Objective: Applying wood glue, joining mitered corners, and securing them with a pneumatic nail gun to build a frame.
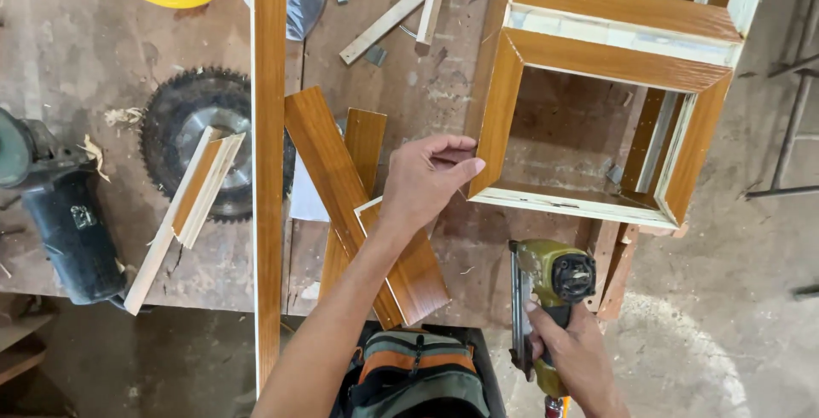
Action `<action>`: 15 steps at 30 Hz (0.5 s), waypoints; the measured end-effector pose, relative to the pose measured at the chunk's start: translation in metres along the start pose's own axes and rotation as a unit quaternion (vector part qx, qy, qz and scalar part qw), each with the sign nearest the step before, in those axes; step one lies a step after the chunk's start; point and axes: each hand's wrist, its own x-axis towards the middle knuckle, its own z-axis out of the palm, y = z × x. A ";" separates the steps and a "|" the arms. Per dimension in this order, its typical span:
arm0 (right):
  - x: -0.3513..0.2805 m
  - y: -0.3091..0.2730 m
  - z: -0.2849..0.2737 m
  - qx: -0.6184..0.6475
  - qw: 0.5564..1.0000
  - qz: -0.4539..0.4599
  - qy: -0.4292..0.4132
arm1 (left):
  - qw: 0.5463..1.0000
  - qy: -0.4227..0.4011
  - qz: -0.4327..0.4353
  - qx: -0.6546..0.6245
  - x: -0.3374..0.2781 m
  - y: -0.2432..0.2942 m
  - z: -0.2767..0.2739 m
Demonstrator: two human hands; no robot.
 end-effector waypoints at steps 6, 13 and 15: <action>-0.005 -0.016 0.003 -0.019 0.999 0.027 0.021 | 0.996 -0.006 0.005 0.090 0.004 0.031 0.000; -0.002 -0.010 0.002 -0.032 0.998 0.053 0.030 | 0.967 -0.061 0.032 0.244 0.036 0.031 0.004; -0.002 -0.009 0.002 -0.032 0.998 0.041 0.025 | 0.964 -0.076 0.014 0.253 0.037 0.034 0.004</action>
